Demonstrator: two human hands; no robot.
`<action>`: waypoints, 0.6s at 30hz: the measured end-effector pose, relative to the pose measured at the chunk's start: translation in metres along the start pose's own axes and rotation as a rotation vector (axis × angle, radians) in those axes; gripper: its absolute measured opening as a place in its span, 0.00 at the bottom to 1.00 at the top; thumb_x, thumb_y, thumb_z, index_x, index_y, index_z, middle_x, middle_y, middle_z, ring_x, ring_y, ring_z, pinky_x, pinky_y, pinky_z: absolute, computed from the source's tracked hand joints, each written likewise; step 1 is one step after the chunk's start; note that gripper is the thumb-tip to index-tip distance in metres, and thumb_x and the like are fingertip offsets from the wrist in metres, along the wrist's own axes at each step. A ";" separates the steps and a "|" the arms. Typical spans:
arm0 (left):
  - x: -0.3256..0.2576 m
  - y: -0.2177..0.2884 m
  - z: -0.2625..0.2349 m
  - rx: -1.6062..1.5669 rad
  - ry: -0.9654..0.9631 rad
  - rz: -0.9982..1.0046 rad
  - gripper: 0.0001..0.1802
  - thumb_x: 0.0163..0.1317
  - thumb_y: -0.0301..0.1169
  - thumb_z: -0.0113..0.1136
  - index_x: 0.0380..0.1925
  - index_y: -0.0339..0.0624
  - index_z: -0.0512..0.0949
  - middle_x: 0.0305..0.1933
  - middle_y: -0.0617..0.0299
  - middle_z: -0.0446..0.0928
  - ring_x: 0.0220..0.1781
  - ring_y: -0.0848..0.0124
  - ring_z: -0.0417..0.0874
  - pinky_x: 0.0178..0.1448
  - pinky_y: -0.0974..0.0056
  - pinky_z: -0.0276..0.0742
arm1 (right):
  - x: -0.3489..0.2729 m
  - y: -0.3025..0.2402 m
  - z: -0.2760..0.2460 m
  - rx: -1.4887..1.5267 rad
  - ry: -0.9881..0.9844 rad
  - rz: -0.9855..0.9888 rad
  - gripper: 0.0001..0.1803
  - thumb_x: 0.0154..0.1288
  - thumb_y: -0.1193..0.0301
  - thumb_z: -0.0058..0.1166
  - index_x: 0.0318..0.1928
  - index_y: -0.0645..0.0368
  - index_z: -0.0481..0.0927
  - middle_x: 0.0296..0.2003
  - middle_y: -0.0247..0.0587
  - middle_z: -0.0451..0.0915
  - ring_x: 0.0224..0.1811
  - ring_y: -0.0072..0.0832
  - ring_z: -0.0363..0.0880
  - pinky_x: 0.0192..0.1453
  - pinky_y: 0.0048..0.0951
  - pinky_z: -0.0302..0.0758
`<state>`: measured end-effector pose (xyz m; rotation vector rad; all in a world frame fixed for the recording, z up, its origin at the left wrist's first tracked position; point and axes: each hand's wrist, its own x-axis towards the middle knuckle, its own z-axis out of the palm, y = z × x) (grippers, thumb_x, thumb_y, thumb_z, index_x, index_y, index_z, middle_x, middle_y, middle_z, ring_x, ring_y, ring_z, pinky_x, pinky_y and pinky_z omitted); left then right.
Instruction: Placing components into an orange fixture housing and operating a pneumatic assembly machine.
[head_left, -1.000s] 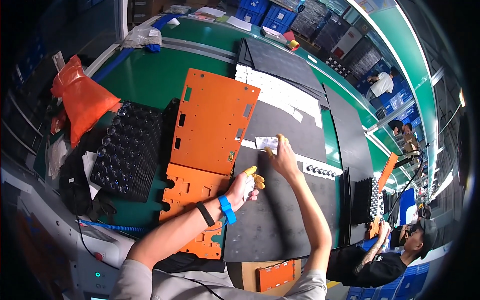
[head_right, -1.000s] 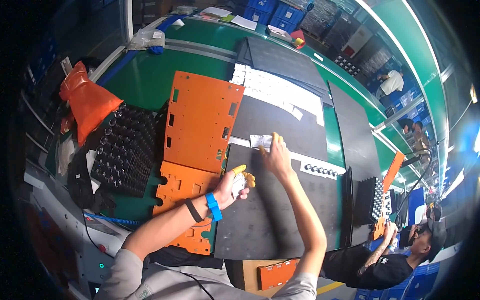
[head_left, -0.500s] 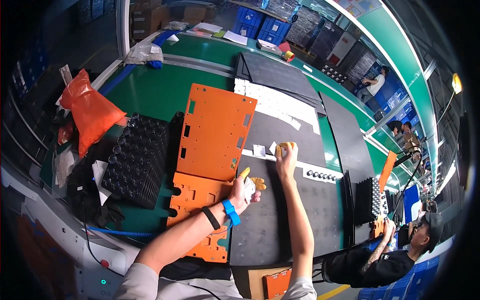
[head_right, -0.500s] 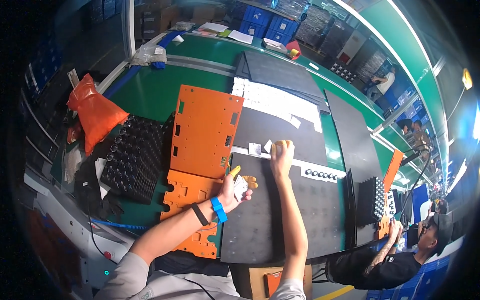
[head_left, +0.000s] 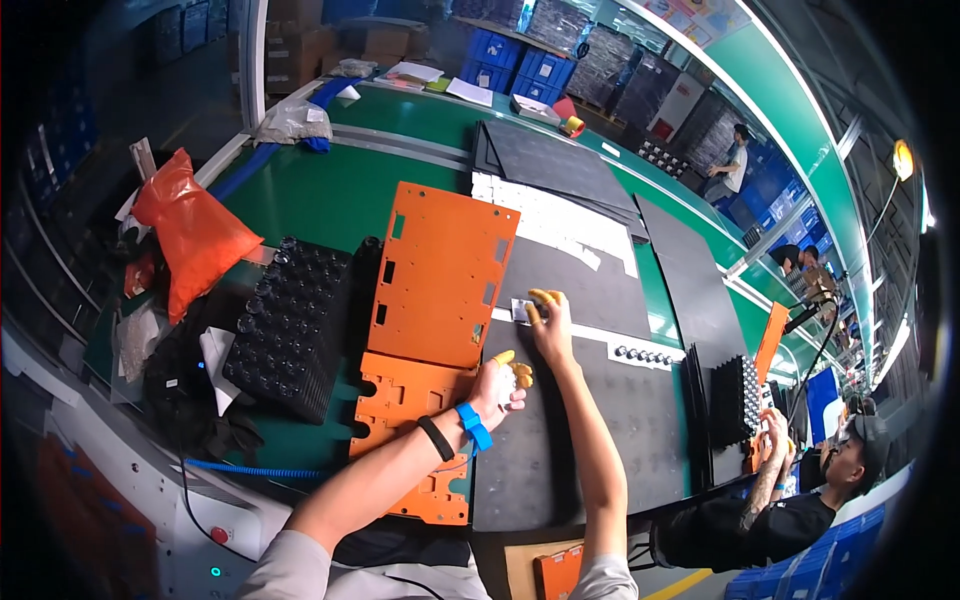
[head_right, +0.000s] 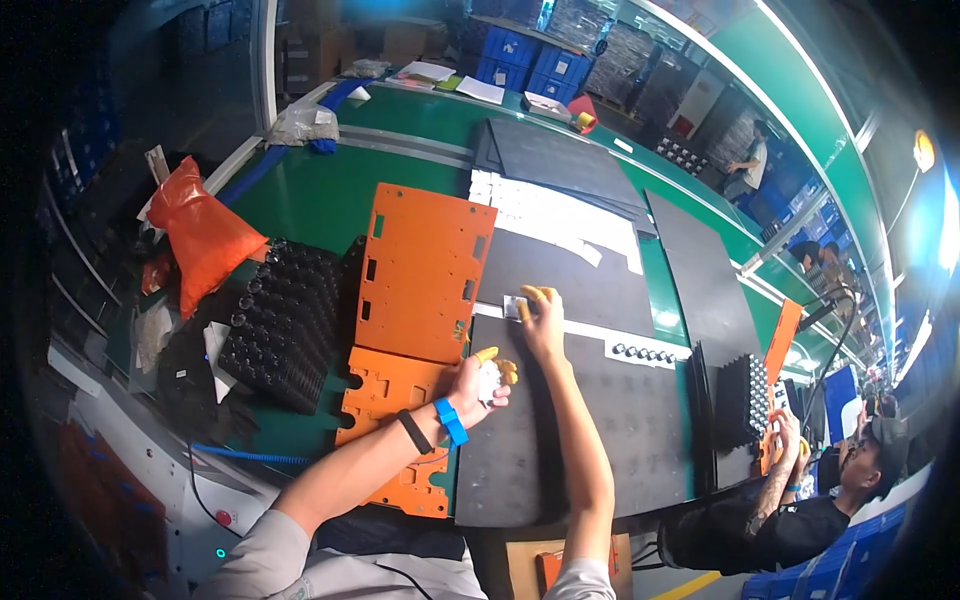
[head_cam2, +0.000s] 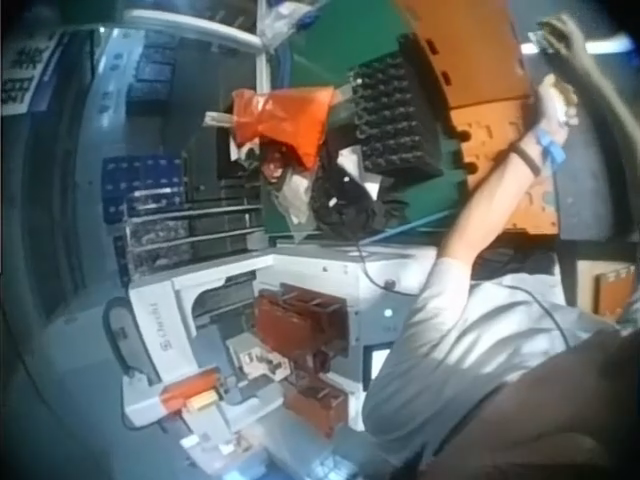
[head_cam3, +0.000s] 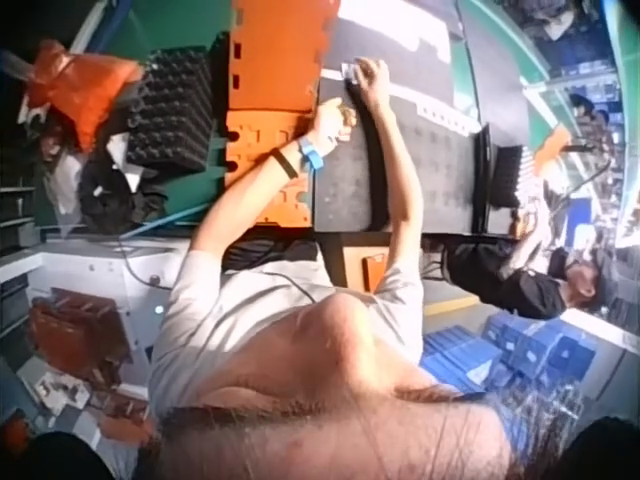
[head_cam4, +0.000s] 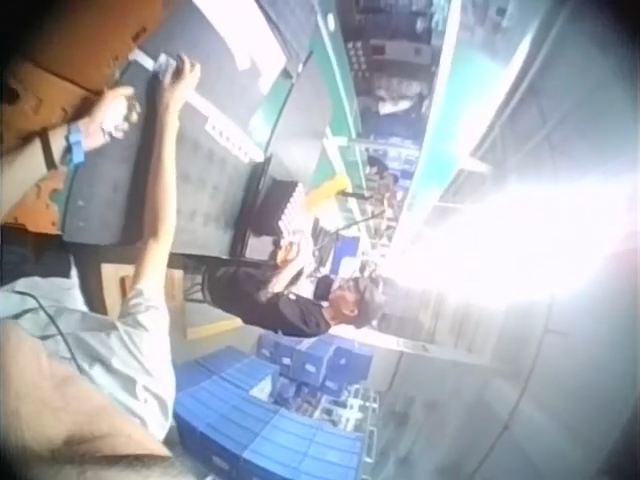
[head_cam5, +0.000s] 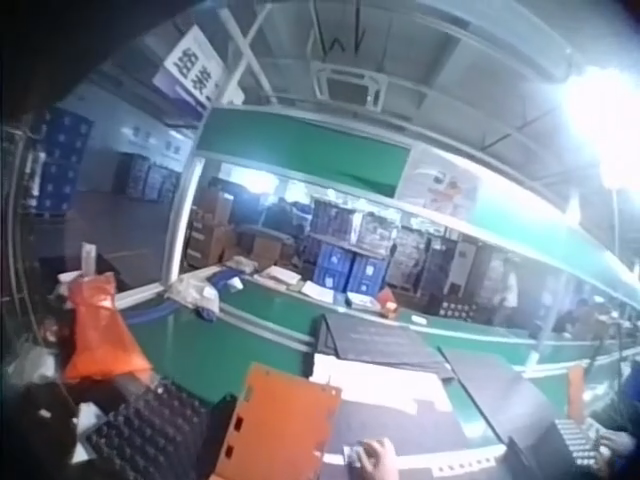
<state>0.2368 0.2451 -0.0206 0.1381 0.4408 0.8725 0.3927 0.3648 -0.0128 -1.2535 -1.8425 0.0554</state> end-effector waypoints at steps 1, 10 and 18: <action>0.000 0.000 -0.001 -0.028 -0.025 -0.044 0.23 0.73 0.49 0.51 0.37 0.38 0.82 0.28 0.59 0.79 0.22 0.70 0.70 0.26 0.65 0.63 | -0.001 0.003 0.003 -0.033 -0.047 -0.069 0.13 0.65 0.72 0.63 0.49 0.61 0.85 0.47 0.50 0.79 0.52 0.49 0.78 0.58 0.43 0.76; -0.006 -0.011 0.001 0.118 -0.088 -0.033 0.19 0.76 0.42 0.48 0.59 0.46 0.76 0.45 0.57 0.80 0.34 0.67 0.80 0.38 0.60 0.82 | 0.009 -0.001 0.017 -0.283 -0.010 -0.116 0.05 0.59 0.74 0.60 0.36 0.59 0.84 0.42 0.51 0.79 0.49 0.52 0.77 0.55 0.48 0.76; -0.013 -0.011 0.015 0.327 -0.102 0.033 0.22 0.79 0.48 0.43 0.57 0.48 0.78 0.47 0.64 0.79 0.32 0.78 0.75 0.32 0.71 0.77 | 0.005 0.051 -0.017 0.054 0.259 0.224 0.09 0.71 0.71 0.62 0.42 0.66 0.82 0.31 0.43 0.85 0.32 0.26 0.82 0.40 0.30 0.78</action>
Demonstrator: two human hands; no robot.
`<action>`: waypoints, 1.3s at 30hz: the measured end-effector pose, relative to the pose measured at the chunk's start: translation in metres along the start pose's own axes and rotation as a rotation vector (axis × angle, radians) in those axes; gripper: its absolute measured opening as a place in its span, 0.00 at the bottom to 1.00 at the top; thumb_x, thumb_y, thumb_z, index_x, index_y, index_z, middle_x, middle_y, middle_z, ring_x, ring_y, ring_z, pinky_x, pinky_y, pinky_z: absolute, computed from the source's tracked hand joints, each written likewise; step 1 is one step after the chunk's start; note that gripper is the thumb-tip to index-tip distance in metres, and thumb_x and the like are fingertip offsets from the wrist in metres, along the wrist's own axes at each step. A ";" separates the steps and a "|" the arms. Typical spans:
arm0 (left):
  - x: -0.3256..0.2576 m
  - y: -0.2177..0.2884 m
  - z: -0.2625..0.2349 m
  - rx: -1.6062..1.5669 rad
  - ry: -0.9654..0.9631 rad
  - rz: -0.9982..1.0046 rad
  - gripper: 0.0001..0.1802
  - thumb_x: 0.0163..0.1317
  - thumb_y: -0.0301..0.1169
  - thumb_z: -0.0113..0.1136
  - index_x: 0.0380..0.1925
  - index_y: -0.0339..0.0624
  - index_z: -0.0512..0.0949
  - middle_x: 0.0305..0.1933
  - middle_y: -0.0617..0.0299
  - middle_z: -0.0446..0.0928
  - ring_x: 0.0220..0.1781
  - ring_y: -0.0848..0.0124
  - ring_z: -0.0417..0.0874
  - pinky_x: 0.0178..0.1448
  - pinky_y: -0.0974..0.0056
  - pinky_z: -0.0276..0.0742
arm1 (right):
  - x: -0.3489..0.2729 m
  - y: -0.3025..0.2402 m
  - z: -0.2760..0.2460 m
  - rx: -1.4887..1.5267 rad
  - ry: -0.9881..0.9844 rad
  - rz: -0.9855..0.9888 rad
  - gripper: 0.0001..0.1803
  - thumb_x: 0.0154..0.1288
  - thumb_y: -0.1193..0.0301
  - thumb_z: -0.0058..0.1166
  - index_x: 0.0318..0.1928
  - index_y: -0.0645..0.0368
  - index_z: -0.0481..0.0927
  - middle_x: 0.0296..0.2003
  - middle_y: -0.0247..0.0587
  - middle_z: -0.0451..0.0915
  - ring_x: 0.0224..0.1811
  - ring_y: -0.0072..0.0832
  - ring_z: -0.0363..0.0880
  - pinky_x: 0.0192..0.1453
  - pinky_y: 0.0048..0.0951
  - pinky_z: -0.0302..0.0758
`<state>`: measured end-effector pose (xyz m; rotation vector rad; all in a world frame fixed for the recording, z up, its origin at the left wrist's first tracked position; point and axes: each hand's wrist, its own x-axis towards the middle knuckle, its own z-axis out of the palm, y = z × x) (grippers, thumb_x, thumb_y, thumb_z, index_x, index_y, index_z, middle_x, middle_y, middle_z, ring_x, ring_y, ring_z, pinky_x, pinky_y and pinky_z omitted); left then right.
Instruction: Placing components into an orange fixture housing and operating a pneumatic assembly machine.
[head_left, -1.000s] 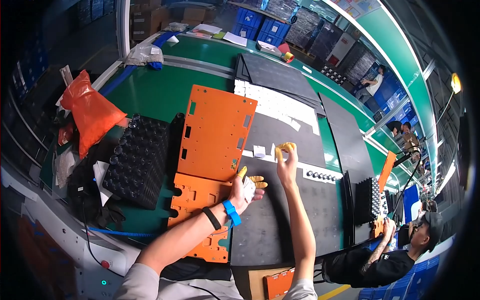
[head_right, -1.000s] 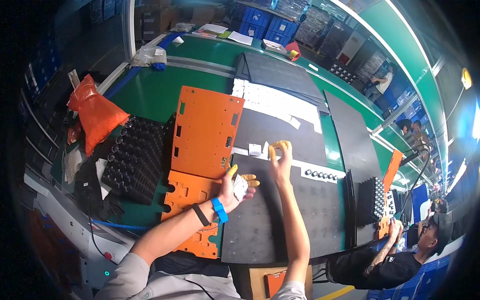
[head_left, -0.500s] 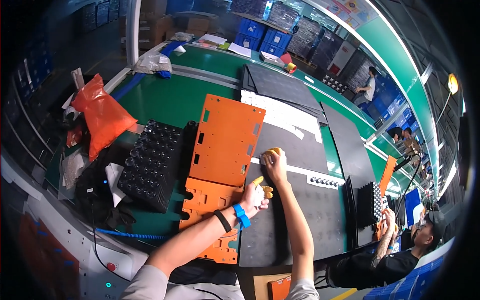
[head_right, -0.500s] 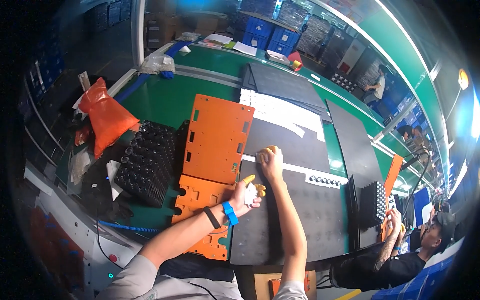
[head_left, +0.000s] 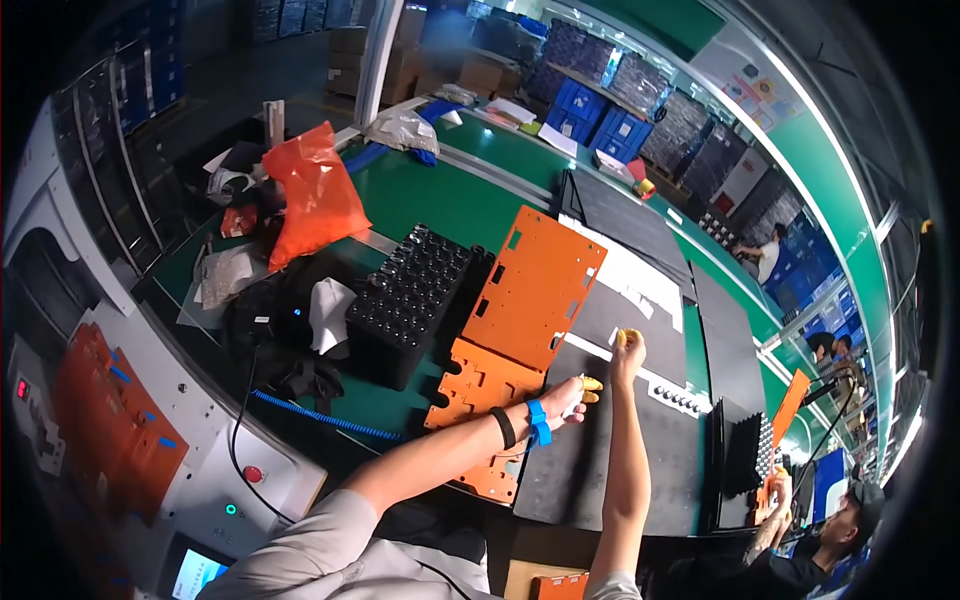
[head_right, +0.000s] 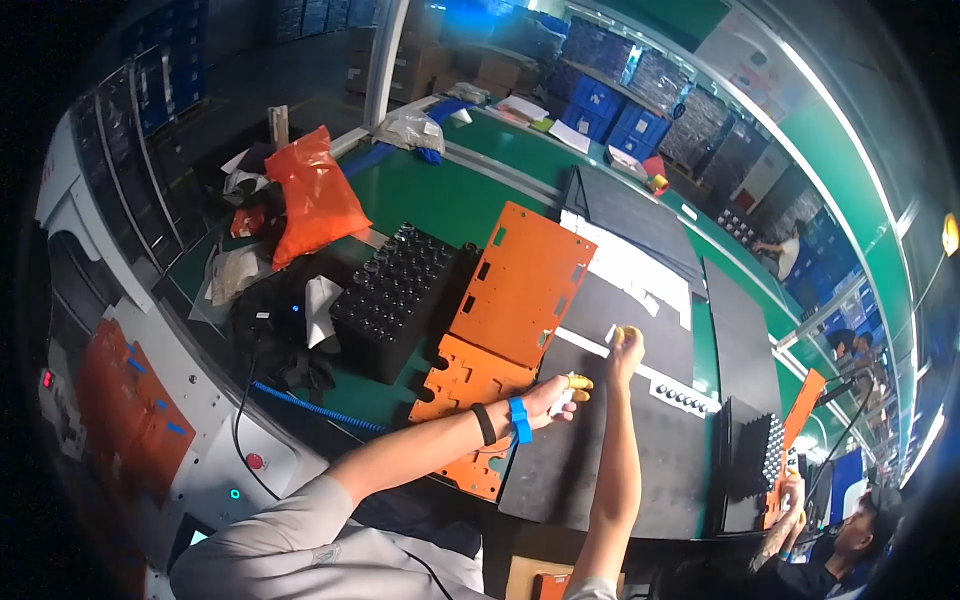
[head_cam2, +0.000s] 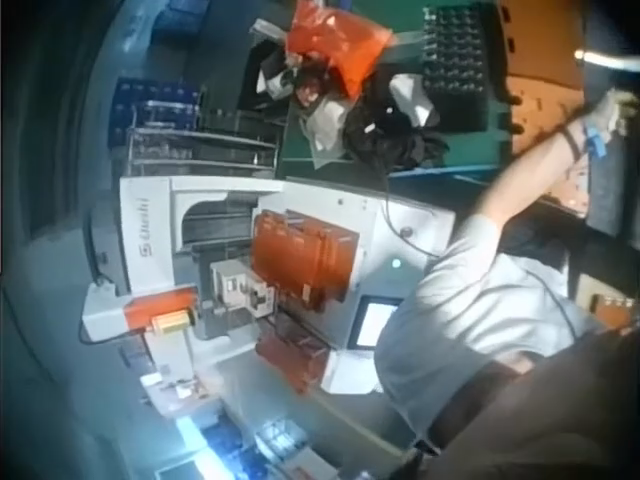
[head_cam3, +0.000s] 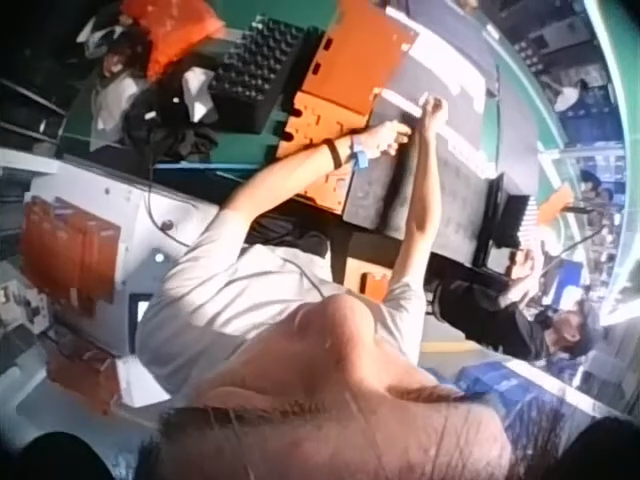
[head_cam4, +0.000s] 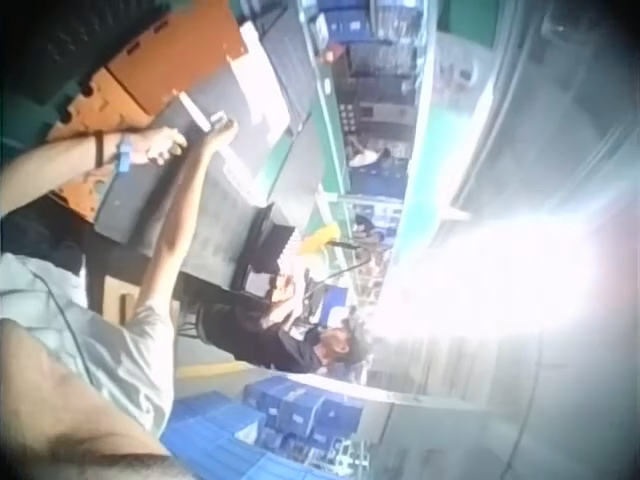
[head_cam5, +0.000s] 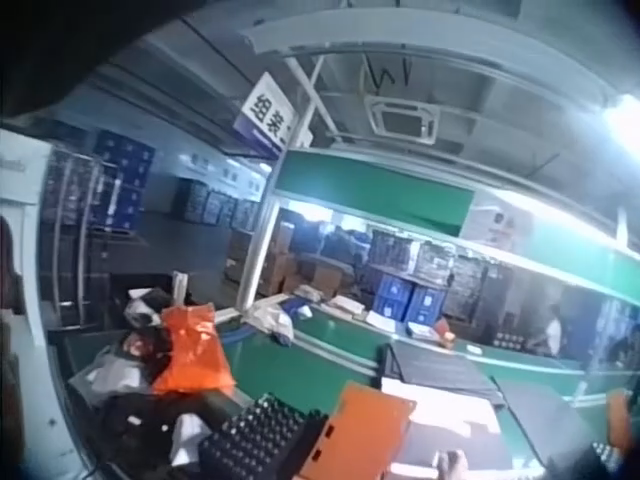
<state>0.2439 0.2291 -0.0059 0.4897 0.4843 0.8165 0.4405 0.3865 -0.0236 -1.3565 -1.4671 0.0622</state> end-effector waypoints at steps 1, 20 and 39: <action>-0.003 0.005 -0.011 -0.013 -0.005 0.045 0.23 0.79 0.48 0.42 0.59 0.48 0.78 0.46 0.65 0.78 0.32 0.79 0.72 0.33 0.70 0.73 | -0.006 -0.028 0.005 0.122 -0.022 0.045 0.09 0.73 0.72 0.61 0.43 0.67 0.82 0.29 0.36 0.82 0.29 0.21 0.77 0.36 0.26 0.75; -0.075 0.063 -0.015 -0.297 0.081 0.213 0.18 0.73 0.54 0.57 0.35 0.55 0.77 0.22 0.74 0.70 0.21 0.77 0.70 0.20 0.69 0.60 | -0.083 -0.238 -0.020 0.349 -0.560 0.025 0.06 0.72 0.78 0.57 0.46 0.66 0.81 0.38 0.38 0.84 0.41 0.21 0.79 0.45 0.26 0.76; -0.029 0.063 -0.048 -0.260 -0.124 0.593 0.22 0.76 0.58 0.49 0.46 0.52 0.73 0.30 0.74 0.68 0.31 0.81 0.73 0.30 0.72 0.65 | -0.123 -0.471 0.093 -0.142 -0.679 -0.490 0.24 0.57 0.50 0.70 0.25 0.61 0.87 0.24 0.51 0.84 0.28 0.49 0.85 0.34 0.46 0.81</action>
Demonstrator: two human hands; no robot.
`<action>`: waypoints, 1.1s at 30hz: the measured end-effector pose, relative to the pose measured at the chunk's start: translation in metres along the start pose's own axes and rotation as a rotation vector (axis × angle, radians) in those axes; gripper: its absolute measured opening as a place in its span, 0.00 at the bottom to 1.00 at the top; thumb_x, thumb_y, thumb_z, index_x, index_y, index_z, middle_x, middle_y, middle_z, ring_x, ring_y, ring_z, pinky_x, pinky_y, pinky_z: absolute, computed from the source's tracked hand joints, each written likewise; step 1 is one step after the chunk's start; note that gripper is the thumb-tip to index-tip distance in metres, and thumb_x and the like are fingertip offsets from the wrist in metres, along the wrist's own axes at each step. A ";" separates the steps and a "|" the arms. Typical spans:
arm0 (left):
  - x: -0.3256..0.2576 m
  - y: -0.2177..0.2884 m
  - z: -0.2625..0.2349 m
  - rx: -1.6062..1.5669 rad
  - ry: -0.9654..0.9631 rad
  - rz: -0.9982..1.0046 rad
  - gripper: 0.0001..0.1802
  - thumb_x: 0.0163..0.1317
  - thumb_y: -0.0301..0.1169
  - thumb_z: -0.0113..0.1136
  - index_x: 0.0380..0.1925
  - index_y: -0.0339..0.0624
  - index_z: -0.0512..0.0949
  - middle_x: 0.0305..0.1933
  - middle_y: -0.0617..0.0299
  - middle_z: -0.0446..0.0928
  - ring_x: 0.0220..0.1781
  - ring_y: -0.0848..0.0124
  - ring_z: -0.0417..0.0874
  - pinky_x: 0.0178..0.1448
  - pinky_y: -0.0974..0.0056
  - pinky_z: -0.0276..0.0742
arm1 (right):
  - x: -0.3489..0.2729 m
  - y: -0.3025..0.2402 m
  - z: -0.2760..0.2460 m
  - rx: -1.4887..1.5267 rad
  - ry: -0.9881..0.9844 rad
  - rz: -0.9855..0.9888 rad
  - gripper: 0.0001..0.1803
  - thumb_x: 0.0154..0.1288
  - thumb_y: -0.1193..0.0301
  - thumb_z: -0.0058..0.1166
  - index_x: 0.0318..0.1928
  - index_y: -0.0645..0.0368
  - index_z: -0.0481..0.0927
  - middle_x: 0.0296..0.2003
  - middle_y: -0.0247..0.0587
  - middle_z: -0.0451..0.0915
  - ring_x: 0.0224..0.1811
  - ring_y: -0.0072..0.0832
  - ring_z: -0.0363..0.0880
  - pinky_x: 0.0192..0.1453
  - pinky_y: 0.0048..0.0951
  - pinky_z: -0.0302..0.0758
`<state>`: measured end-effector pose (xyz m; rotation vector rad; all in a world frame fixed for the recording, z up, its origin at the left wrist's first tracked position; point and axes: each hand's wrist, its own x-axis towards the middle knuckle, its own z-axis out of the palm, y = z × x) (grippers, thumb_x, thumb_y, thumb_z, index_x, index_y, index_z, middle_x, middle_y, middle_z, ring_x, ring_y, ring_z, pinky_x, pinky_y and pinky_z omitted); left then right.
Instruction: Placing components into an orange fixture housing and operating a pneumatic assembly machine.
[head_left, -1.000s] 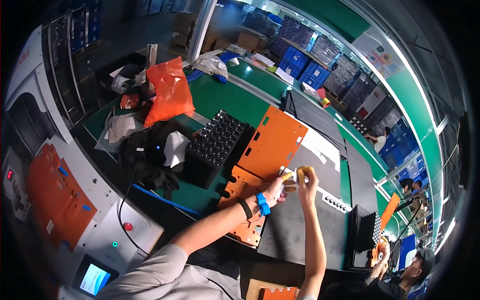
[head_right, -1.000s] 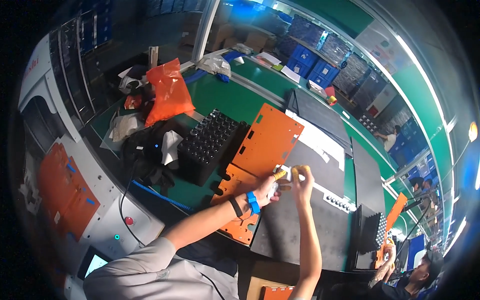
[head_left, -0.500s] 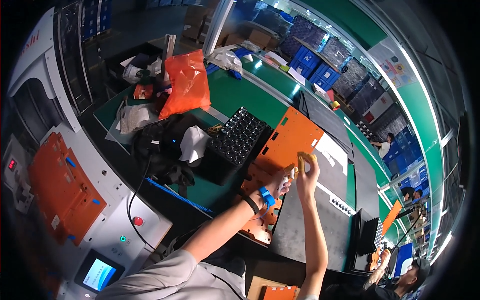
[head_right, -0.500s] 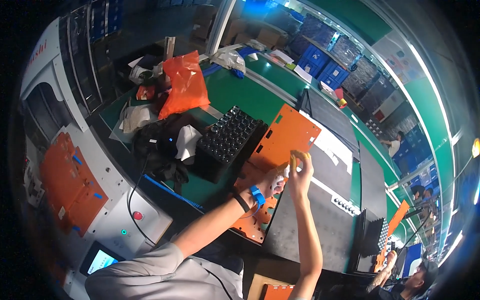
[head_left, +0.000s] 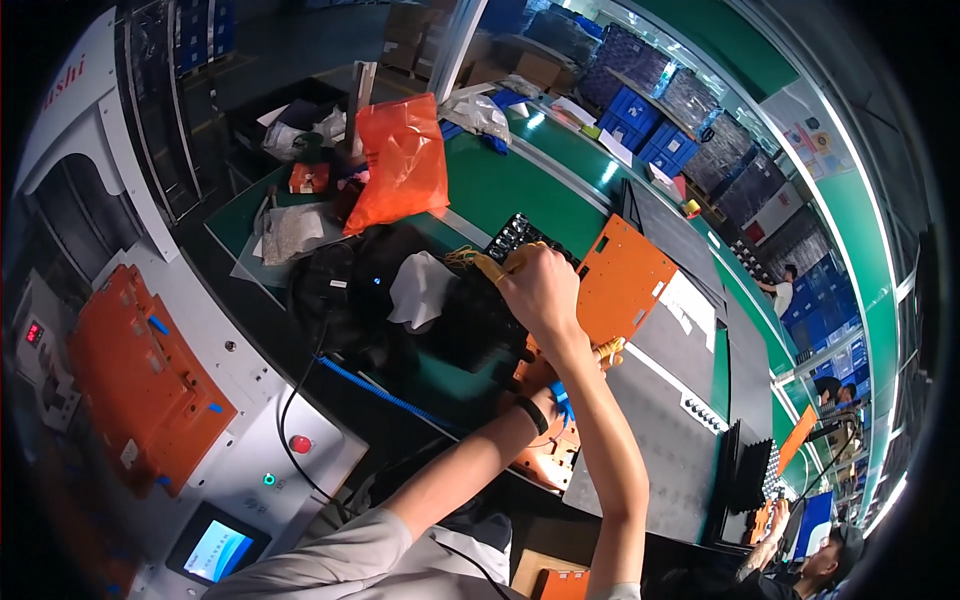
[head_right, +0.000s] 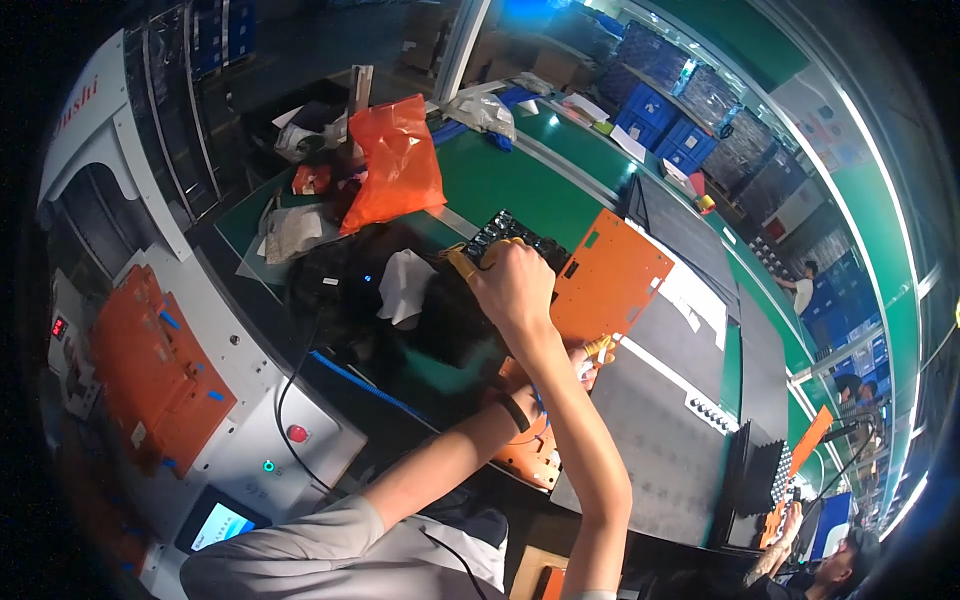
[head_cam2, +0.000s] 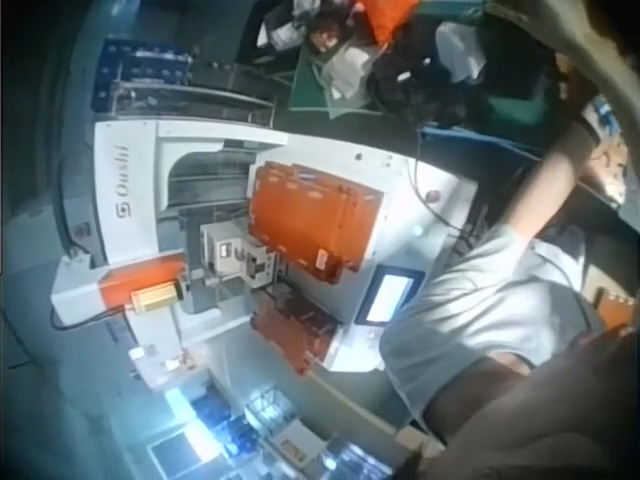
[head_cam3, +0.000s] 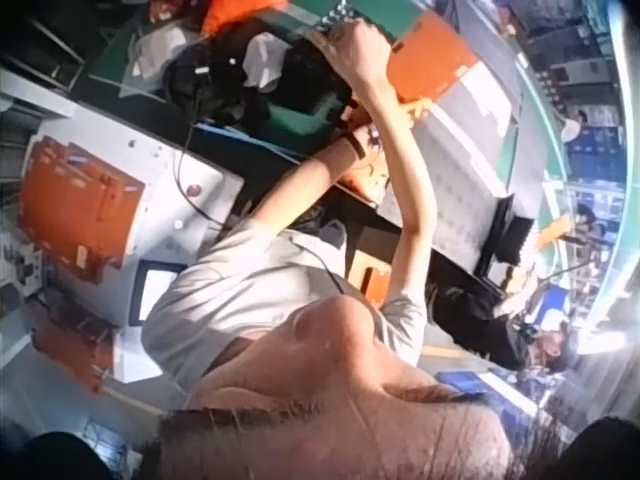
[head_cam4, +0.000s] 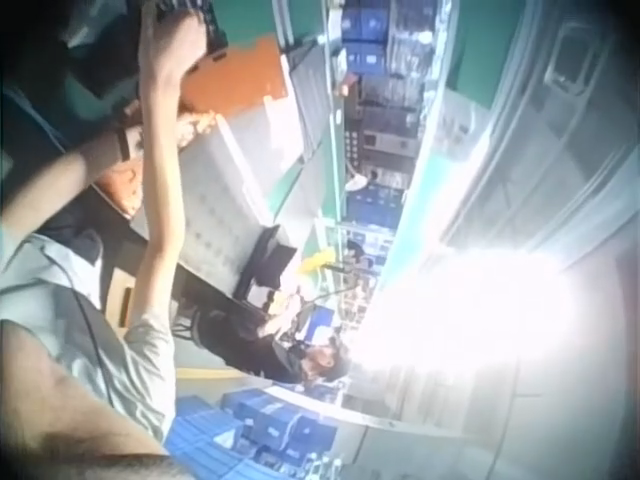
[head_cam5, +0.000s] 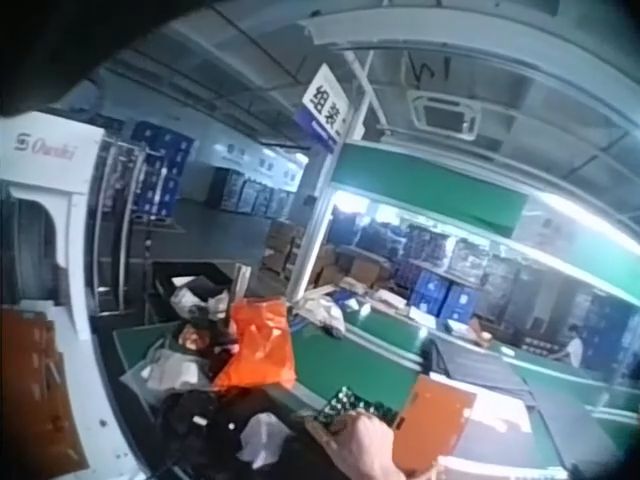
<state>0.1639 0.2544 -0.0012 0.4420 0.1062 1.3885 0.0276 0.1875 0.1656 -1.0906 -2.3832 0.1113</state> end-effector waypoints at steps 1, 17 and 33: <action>0.004 -0.003 0.005 -0.005 -0.003 -0.004 0.22 0.76 0.58 0.49 0.46 0.52 0.73 0.30 0.74 0.69 0.31 0.81 0.73 0.30 0.72 0.65 | 0.002 0.005 -0.001 -0.053 0.008 0.016 0.25 0.56 0.48 0.70 0.23 0.61 0.86 0.22 0.51 0.84 0.26 0.50 0.85 0.33 0.46 0.81; -0.019 0.012 0.034 0.118 0.084 0.089 0.22 0.78 0.56 0.47 0.51 0.51 0.72 0.34 0.74 0.70 0.33 0.81 0.73 0.33 0.73 0.66 | -0.001 0.000 -0.032 0.029 -0.083 0.237 0.19 0.59 0.55 0.71 0.33 0.60 0.90 0.29 0.50 0.87 0.32 0.45 0.87 0.40 0.40 0.82; -0.133 0.095 0.091 0.276 0.071 -0.106 0.26 0.69 0.30 0.60 0.68 0.41 0.73 0.54 0.67 0.81 0.40 0.84 0.77 0.43 0.77 0.74 | -0.189 0.127 -0.089 1.130 0.471 0.367 0.11 0.69 0.81 0.60 0.51 0.68 0.85 0.42 0.33 0.83 0.47 0.21 0.82 0.50 0.22 0.76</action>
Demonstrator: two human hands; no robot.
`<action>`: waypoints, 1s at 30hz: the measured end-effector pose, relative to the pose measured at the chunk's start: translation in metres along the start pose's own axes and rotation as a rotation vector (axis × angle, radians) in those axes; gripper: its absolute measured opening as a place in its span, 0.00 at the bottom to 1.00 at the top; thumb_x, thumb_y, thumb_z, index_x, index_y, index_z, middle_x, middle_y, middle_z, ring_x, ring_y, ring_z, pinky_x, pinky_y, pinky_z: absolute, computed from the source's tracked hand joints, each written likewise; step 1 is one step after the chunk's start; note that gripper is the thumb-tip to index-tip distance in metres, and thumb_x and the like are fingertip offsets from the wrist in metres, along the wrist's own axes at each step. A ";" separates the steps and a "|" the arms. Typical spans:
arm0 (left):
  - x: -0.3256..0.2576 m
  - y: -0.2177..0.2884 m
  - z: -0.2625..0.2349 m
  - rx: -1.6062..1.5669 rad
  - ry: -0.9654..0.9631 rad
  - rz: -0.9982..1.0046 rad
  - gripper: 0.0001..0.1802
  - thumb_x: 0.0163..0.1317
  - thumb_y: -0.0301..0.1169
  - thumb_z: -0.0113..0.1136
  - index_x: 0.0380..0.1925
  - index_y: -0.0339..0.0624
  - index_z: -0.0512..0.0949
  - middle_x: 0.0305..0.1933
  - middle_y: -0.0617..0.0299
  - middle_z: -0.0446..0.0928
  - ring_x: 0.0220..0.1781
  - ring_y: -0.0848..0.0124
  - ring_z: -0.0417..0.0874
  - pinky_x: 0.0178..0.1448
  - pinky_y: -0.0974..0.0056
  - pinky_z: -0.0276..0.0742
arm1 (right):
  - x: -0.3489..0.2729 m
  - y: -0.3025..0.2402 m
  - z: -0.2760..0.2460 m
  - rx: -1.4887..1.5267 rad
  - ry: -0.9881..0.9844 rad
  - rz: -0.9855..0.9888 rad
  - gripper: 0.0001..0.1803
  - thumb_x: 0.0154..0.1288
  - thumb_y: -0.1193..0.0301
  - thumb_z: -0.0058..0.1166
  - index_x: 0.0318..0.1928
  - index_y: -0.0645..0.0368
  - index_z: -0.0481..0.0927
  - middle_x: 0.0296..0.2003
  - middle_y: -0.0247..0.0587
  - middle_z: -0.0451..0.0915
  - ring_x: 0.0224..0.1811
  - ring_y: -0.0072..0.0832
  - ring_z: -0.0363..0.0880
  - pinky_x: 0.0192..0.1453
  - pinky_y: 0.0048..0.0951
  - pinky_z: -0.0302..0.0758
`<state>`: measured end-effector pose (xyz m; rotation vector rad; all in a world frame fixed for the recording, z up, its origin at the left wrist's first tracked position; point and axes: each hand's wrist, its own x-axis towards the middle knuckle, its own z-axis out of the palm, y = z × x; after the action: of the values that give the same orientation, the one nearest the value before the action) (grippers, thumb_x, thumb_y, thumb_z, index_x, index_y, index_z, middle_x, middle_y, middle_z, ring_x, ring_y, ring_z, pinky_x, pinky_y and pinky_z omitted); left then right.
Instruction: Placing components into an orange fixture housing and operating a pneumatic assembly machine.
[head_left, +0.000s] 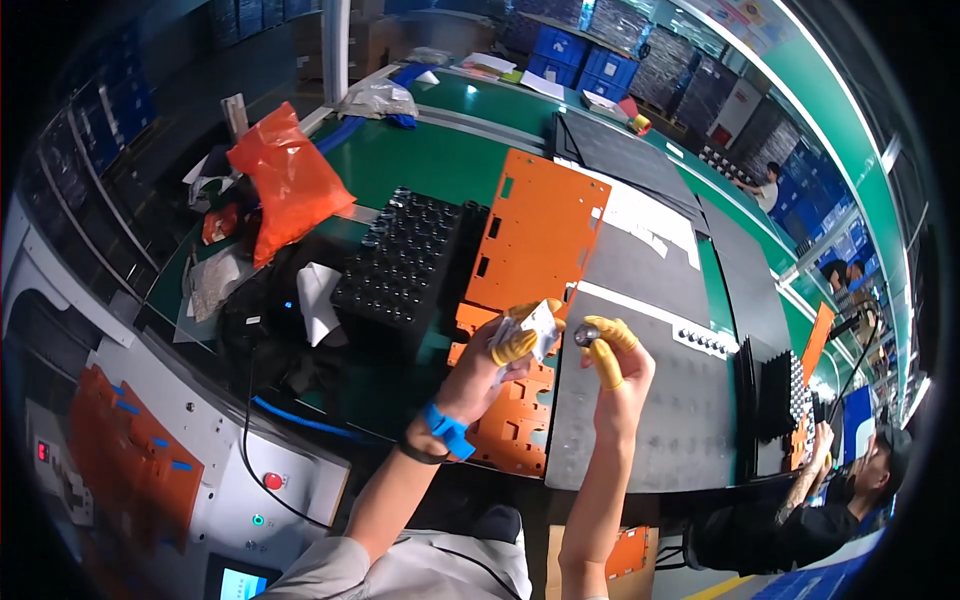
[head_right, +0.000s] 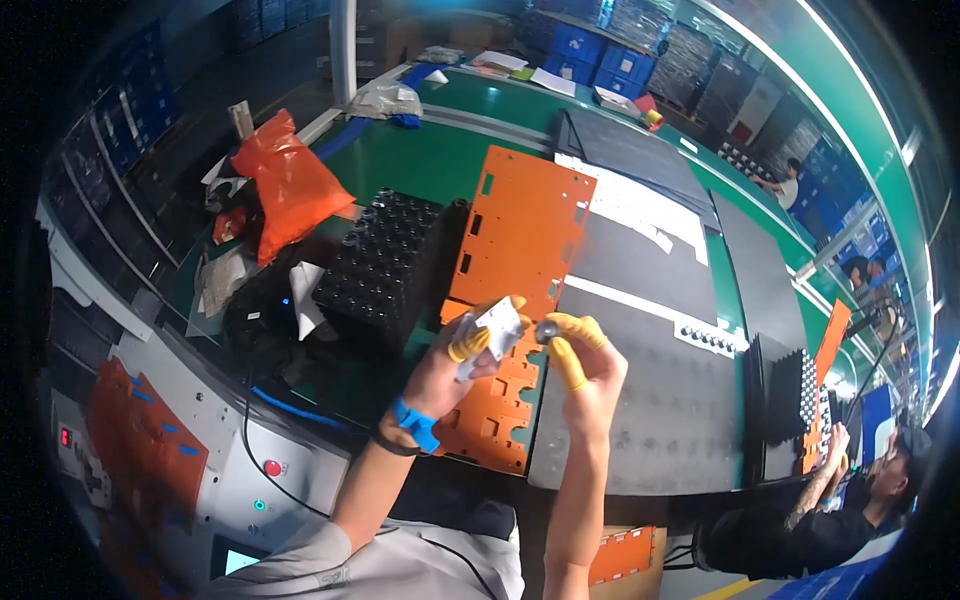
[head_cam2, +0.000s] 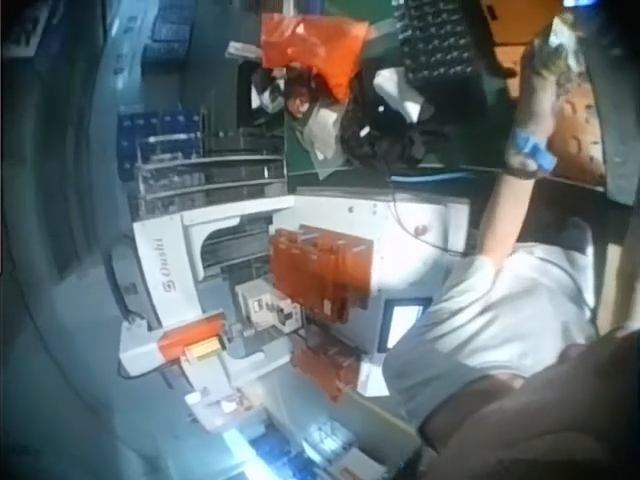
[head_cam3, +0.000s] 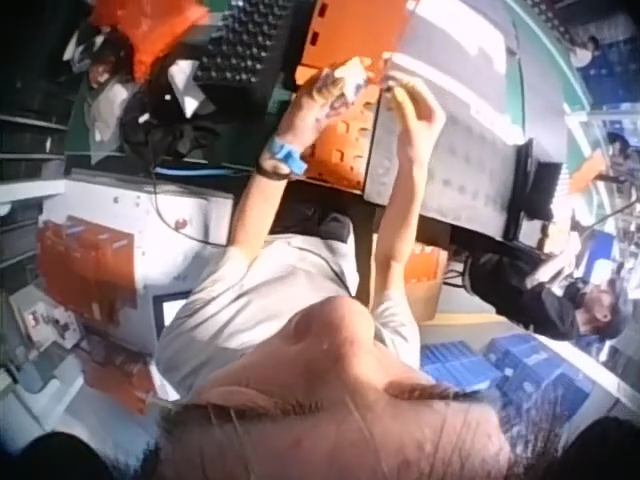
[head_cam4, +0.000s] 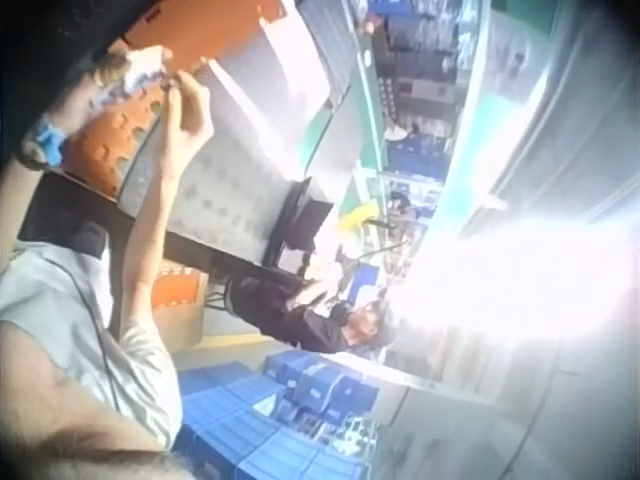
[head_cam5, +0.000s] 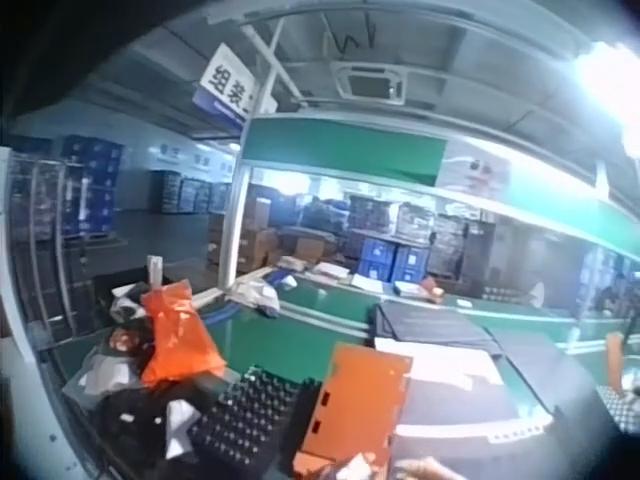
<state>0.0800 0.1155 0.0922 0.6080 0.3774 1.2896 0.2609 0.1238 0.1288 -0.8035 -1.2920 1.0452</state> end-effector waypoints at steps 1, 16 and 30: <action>-0.004 -0.003 -0.003 0.088 0.032 0.044 0.28 0.68 0.28 0.61 0.68 0.41 0.73 0.55 0.68 0.81 0.41 0.83 0.78 0.45 0.76 0.75 | -0.001 0.000 0.004 0.027 -0.029 -0.017 0.12 0.68 0.82 0.61 0.51 0.69 0.84 0.42 0.33 0.83 0.48 0.22 0.82 0.51 0.23 0.76; -0.024 -0.008 -0.009 0.496 0.003 0.226 0.27 0.69 0.32 0.66 0.66 0.33 0.76 0.56 0.64 0.83 0.52 0.81 0.80 0.59 0.72 0.75 | -0.005 0.013 -0.001 -0.333 -0.186 -0.199 0.15 0.61 0.80 0.64 0.50 0.65 0.85 0.32 0.34 0.77 0.33 0.22 0.75 0.41 0.24 0.72; -0.043 -0.009 -0.007 0.359 0.121 0.161 0.24 0.68 0.29 0.67 0.62 0.31 0.77 0.53 0.64 0.84 0.53 0.78 0.82 0.61 0.70 0.76 | -0.027 0.016 0.015 -0.508 -0.177 -0.381 0.21 0.55 0.80 0.73 0.50 0.63 0.85 0.26 0.36 0.71 0.25 0.26 0.70 0.31 0.28 0.68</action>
<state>0.0720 0.0743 0.0784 0.8785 0.6796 1.4288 0.2442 0.1035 0.1062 -0.8044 -1.8172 0.4921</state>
